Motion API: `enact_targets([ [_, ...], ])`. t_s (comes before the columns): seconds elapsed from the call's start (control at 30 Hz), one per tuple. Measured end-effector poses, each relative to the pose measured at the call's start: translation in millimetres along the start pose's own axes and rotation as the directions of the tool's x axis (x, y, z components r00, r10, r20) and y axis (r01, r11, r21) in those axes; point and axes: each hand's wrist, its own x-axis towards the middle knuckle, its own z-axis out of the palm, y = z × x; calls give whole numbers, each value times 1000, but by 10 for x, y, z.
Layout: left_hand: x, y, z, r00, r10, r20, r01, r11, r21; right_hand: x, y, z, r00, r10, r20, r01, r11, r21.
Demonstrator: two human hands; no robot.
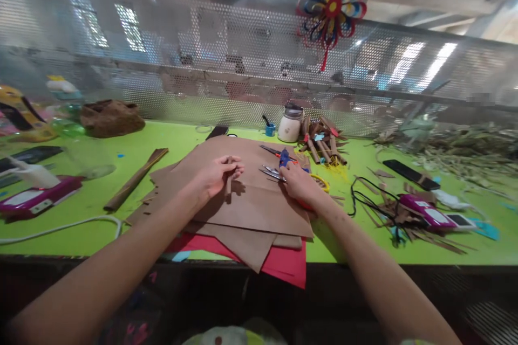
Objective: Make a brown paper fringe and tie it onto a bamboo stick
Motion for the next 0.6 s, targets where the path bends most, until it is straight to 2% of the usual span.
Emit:
enact_targets([
  [0.2,78,-127,-75,992,-81,92,69,989,132,47,243,96,985,140,-99,-142,990,-20],
  [0.3,94,-234,-170,987,-114,117,95,983,160,26,300,76,985,140,-104,-143,989,-22],
  [0.43,96,-298,-238,984,-104,147,79,982,171,-23,85,6,993,49,-110,-54,998,-43],
  [0.5,97,-309,-246,984,-91,155,63,982,177,-1,-85,-21,997,-42,-71,31,989,-146],
  [0.6,98,-318,-249,984,-73,161,42,981,188,113,-282,-36,995,-101,-5,96,956,-279],
])
